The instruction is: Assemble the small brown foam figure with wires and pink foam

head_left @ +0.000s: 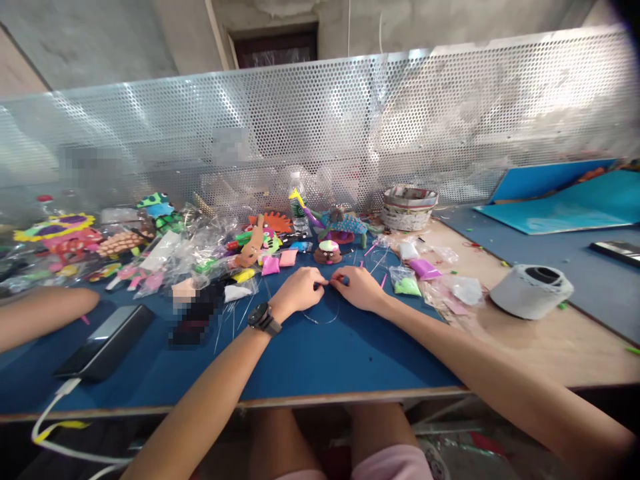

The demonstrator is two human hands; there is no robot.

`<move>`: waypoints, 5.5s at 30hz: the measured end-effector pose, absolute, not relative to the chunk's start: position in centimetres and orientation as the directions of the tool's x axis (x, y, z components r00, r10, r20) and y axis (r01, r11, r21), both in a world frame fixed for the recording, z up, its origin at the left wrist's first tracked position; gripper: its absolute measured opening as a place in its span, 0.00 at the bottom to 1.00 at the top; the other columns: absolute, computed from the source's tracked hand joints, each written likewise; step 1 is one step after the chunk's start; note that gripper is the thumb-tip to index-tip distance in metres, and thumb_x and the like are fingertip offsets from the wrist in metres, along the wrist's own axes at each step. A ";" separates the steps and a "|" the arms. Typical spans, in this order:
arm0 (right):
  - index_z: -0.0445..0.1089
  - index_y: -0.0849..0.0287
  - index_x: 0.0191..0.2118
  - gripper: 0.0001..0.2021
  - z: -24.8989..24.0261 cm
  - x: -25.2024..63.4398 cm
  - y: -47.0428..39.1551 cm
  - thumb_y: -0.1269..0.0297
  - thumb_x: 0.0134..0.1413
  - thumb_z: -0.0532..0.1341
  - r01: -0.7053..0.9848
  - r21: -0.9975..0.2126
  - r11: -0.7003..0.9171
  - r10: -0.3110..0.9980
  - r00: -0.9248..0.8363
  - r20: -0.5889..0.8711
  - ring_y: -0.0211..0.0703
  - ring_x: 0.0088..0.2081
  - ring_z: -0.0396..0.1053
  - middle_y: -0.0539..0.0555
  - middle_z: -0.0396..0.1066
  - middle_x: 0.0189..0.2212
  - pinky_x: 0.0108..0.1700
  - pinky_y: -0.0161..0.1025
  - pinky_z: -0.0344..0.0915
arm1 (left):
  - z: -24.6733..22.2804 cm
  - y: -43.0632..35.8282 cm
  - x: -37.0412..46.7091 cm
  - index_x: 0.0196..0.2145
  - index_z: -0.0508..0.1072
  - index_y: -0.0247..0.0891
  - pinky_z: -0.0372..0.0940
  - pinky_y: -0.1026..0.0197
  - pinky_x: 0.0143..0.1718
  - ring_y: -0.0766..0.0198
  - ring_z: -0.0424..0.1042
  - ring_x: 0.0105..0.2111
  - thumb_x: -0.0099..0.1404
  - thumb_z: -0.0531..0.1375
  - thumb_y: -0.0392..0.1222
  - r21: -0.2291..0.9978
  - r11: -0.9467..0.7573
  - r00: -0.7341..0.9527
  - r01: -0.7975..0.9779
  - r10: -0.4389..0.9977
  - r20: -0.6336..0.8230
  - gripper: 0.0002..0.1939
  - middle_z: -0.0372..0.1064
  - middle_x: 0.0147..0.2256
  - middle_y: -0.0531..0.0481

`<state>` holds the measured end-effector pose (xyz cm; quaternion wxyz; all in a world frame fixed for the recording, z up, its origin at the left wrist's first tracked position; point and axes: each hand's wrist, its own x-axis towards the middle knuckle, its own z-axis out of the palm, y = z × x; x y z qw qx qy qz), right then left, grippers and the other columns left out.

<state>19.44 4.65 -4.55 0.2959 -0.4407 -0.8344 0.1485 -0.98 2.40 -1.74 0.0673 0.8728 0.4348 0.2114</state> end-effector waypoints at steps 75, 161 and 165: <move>0.72 0.56 0.41 0.08 -2.8 20.1 4.3 0.63 0.64 0.56 0.540 -0.559 0.630 0.756 -0.593 0.279 0.38 0.32 0.69 0.51 0.75 0.34 0.33 0.34 0.59 | -0.8 2.9 -1.8 0.45 0.77 0.35 0.65 0.58 0.48 0.56 0.73 0.44 0.70 0.54 0.50 0.674 -0.419 0.521 0.609 0.851 0.058 0.18 0.76 0.46 0.44; 0.61 0.56 0.40 0.12 -1.7 20.2 3.4 0.60 0.72 0.45 0.363 -0.425 0.829 0.559 -0.574 0.599 0.44 0.36 0.67 0.56 0.68 0.35 0.39 0.40 0.63 | 0.0 2.4 -0.2 0.34 0.74 0.33 0.53 0.68 0.20 0.74 0.63 0.22 0.59 0.68 0.52 0.962 0.234 0.462 -0.139 0.875 -0.146 0.17 0.67 0.30 0.51; 0.61 0.57 0.43 0.12 -1.5 20.6 3.2 0.60 0.73 0.44 0.369 -0.396 0.841 0.539 -0.635 0.553 0.44 0.37 0.68 0.57 0.69 0.38 0.40 0.40 0.65 | 0.5 2.2 -0.4 0.34 0.74 0.33 0.53 0.69 0.21 0.75 0.61 0.21 0.58 0.68 0.45 0.899 0.386 0.527 -0.209 0.818 -0.229 0.13 0.66 0.29 0.52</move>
